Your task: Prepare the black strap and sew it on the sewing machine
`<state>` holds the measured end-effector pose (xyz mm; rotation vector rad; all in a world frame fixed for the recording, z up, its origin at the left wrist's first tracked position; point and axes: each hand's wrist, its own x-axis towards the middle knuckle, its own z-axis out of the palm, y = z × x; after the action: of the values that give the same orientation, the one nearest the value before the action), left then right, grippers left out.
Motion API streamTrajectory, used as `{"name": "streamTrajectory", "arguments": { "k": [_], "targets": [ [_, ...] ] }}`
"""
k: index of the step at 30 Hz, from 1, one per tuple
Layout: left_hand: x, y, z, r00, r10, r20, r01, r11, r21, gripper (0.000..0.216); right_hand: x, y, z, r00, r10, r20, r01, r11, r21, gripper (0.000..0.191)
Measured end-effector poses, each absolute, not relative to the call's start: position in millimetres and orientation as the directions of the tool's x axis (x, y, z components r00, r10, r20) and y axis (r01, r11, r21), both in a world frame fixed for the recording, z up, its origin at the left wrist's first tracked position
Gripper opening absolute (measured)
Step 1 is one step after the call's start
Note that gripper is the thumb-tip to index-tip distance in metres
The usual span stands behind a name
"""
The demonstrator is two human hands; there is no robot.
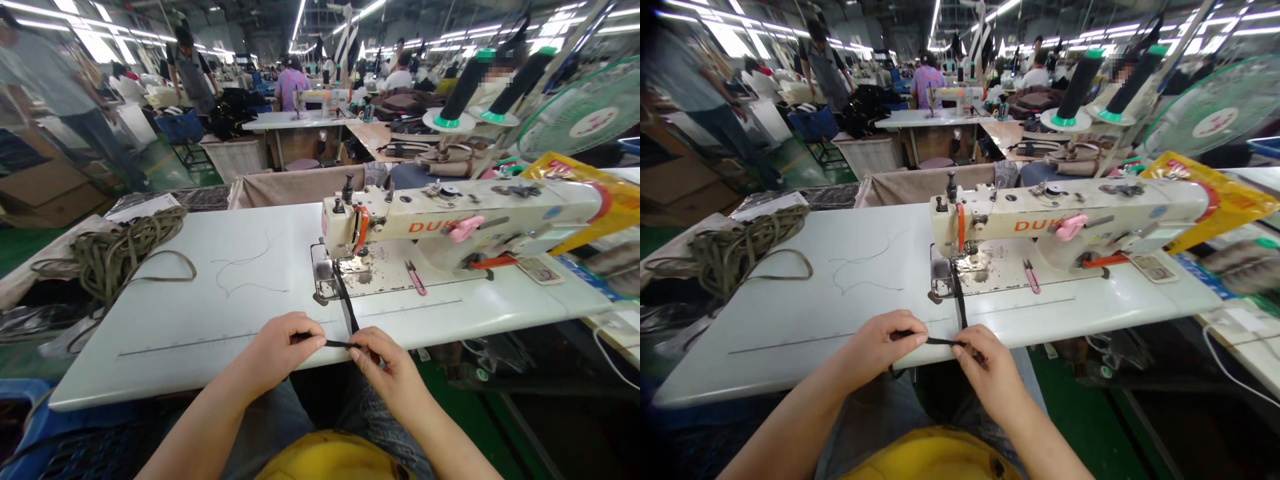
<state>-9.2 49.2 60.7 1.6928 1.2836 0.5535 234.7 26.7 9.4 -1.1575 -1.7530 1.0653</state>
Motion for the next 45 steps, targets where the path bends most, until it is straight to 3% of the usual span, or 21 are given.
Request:
{"name": "streamTrajectory", "arguments": {
  "k": [5, 9, 17, 24, 45],
  "targets": [
    [5, 61, 58, 0.312, 0.932, -0.185, 0.493, 0.008, 0.87, 0.022, 240, 27, 18, -0.273, 0.954, 0.122, 0.283, 0.201, -0.938, 0.018],
    [12, 72, 57, 0.382, 0.898, -0.218, 0.456, 0.022, 0.89, 0.023, 245, 23, 14, -0.269, 0.962, 0.041, 0.2, 0.097, -0.975, 0.028],
    [26, 95, 48, 0.531, 0.835, -0.14, 0.412, -0.111, 0.904, 0.023, 248, 18, -36, -0.158, 0.987, -0.003, 0.106, 0.014, -0.994, 0.031],
    [30, 109, 45, 0.631, 0.763, -0.139, 0.446, -0.21, 0.87, 0.018, 249, 15, -37, -0.157, 0.985, -0.072, 0.023, -0.07, -0.997, 0.026],
    [21, 113, 52, 0.722, 0.672, -0.165, 0.47, -0.301, 0.83, 0.027, 246, 13, -40, -0.142, 0.99, -0.013, 0.043, -0.007, -0.999, 0.026]
  ]
}}
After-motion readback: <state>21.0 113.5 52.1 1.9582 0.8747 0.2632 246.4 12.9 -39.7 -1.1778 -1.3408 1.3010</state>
